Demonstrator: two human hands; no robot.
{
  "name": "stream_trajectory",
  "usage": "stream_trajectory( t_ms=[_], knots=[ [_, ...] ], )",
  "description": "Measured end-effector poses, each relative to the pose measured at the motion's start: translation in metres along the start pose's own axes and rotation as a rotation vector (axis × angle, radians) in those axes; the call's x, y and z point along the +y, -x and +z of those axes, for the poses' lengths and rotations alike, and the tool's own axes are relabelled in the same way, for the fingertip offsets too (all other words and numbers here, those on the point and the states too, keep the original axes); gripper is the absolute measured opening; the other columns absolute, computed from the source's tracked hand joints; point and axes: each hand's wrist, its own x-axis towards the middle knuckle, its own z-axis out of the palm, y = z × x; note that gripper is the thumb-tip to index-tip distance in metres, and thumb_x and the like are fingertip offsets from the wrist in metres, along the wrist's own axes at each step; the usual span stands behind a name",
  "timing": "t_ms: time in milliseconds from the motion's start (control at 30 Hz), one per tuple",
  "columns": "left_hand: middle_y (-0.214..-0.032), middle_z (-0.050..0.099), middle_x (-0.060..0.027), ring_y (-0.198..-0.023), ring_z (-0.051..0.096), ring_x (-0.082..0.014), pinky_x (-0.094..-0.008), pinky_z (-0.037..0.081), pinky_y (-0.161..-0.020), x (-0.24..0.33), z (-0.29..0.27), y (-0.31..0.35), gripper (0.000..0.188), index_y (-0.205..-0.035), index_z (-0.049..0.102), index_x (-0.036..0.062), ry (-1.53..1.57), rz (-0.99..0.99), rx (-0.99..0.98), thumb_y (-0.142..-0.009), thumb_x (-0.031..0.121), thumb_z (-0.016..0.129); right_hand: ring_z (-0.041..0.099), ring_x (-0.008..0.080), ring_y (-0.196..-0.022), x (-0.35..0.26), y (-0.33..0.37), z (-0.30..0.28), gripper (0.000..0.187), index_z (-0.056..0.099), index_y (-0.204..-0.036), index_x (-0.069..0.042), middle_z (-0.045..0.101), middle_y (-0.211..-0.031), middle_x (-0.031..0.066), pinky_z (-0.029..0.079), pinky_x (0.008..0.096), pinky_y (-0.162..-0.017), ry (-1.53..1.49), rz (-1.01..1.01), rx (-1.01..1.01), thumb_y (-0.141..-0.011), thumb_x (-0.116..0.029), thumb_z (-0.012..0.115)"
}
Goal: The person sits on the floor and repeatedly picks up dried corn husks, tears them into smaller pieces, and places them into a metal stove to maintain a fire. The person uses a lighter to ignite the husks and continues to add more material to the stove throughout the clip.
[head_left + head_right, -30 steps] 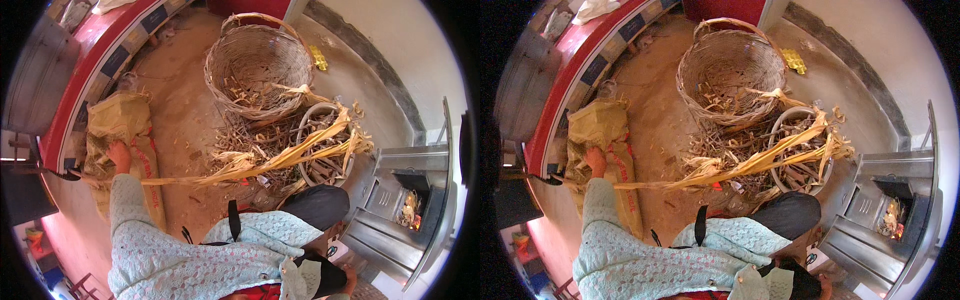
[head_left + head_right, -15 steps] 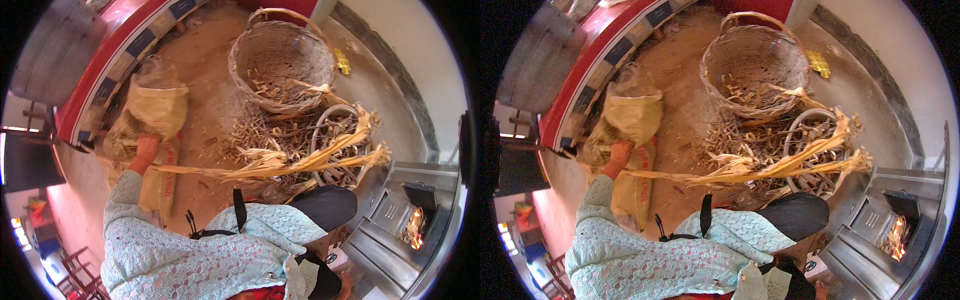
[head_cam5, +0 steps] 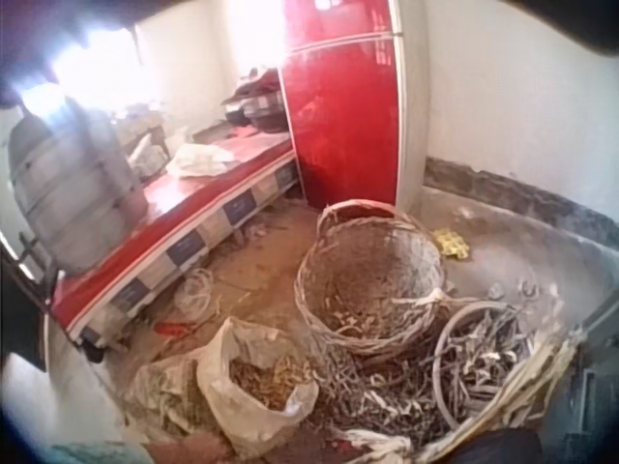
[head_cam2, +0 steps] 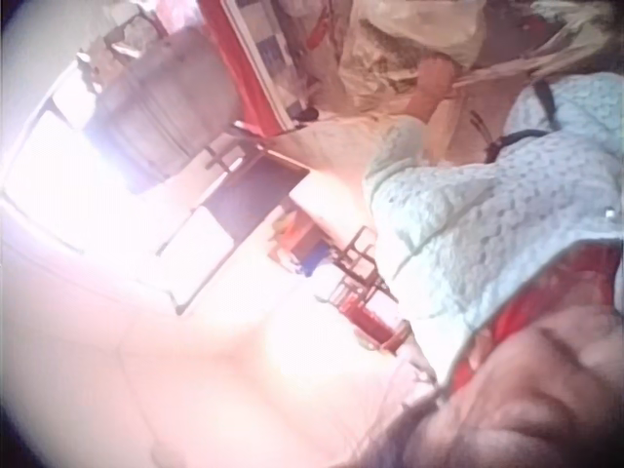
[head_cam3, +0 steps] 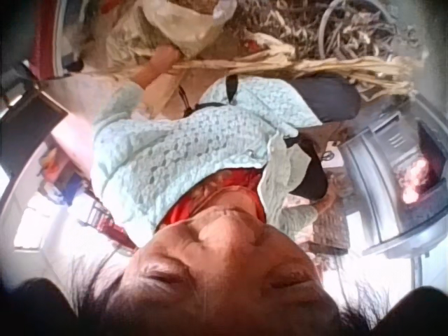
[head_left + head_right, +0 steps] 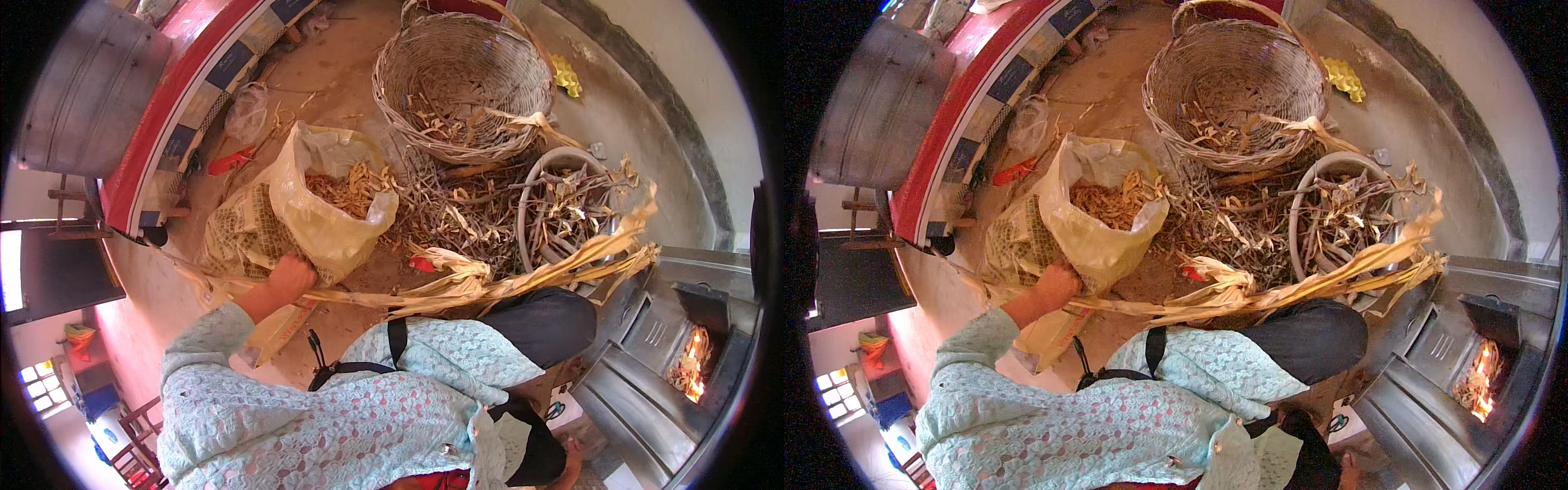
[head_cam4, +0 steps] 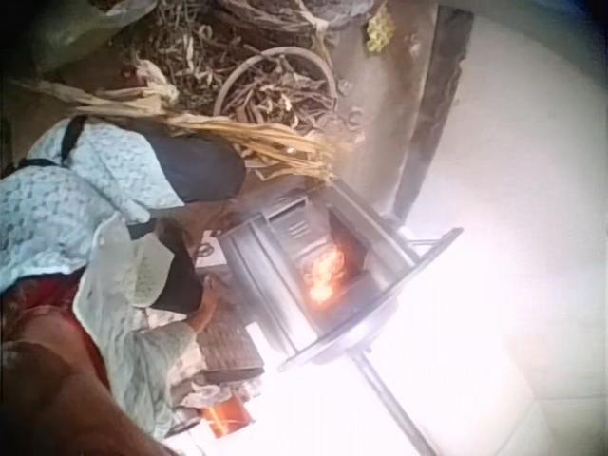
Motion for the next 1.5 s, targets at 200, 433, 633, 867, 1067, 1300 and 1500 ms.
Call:
stream_trajectory(
  t_ms=[200, 433, 633, 867, 1067, 1300, 1500],
  knots=[
    [-0.066, 0.063, -0.0112, -0.065, 0.061, -0.0242, -0.0383, 0.048, -0.062, -0.046, -0.097, -0.021, 0.027, -0.074, 0.066, 0.0027, 0.537, 0.054, -0.435, -0.08, 0.028, 0.061, 0.05, 0.0322, -0.109, -0.005, -0.008, -0.003, 0.037, 0.057, -0.116, -0.003, 0.052, -0.121, 0.0195, 0.038, 0.0406, -0.094, 0.012, 0.044, 0.027, -0.091, -0.027, 0.045],
    [-0.069, 0.06, -0.0045, -0.061, 0.058, -0.0122, -0.0283, 0.048, -0.055, -0.091, -0.123, -0.143, 0.019, -0.083, 0.062, -0.0023, 1.365, -0.382, 0.243, -0.083, 0.016, 0.063, 0.052, 0.0305, -0.107, -0.006, -0.009, -0.008, 0.039, 0.057, -0.117, -0.004, 0.053, -0.119, 0.0179, 0.04, 0.0394, -0.093, 0.0, 0.084, 0.055, -0.091, -0.03, 0.045],
    [-0.096, 0.063, -0.0203, -0.094, 0.062, -0.0264, -0.0396, 0.049, -0.078, -0.109, 0.11, -0.184, 0.036, -0.094, 0.067, 0.0017, 0.097, -0.223, -0.336, -0.08, 0.034, 0.057, 0.053, 0.029, -0.104, -0.008, -0.001, -0.012, 0.04, 0.056, -0.117, -0.004, 0.055, -0.118, 0.0164, 0.041, 0.0383, -0.091, -0.031, 0.134, 0.069, -0.091, -0.032, 0.044],
    [-0.138, 0.03, -0.0228, -0.127, 0.028, -0.0349, -0.0422, 0.025, -0.104, -0.042, 0.136, -0.153, 0.084, -0.132, 0.029, -0.0067, 0.415, -0.6, -0.59, -0.076, 0.049, 0.059, 0.055, 0.0273, -0.102, -0.007, 0.024, -0.012, 0.042, 0.056, -0.118, -0.005, 0.056, -0.116, 0.0147, 0.042, 0.037, -0.09, -0.088, 0.186, 0.153, -0.091, -0.034, 0.044],
    [-0.142, 0.022, -0.0271, -0.132, 0.024, -0.0374, -0.041, 0.02, -0.108, -0.113, 0.337, -0.136, 0.104, -0.137, 0.015, -0.0102, 0.928, -1.043, -0.184, -0.073, 0.057, 0.062, 0.056, 0.0259, -0.1, -0.014, 0.033, -0.006, 0.044, 0.056, -0.119, -0.005, 0.057, -0.114, 0.0133, 0.043, 0.036, -0.088, -0.125, 0.243, 0.135, -0.091, -0.037, 0.044],
    [-0.139, 0.035, -0.0168, -0.124, 0.038, -0.0305, -0.0373, 0.031, -0.103, -0.108, 0.323, -0.138, 0.053, -0.138, 0.026, 0.0039, 0.838, -0.705, 0.004, -0.091, 0.025, 0.04, 0.057, 0.0242, -0.097, -0.011, 0.081, -0.004, 0.045, 0.055, -0.12, -0.005, 0.059, -0.113, 0.0116, 0.044, 0.0347, -0.087, -0.216, 0.24, 0.24, -0.091, -0.039, 0.044],
    [-0.14, 0.035, -0.0082, -0.121, 0.041, -0.0255, -0.033, 0.035, -0.1, -0.159, 0.343, -0.118, 0.058, -0.138, 0.033, 0.0068, 2.311, -0.736, 0.191, -0.095, 0.046, 0.035, 0.059, 0.0225, -0.092, 0.0, 0.042, -0.01, 0.047, 0.056, -0.118, -0.003, 0.061, -0.107, 0.0096, 0.045, 0.0328, -0.086, -0.145, 0.269, 0.103, -0.091, -0.04, 0.046]
  ],
)
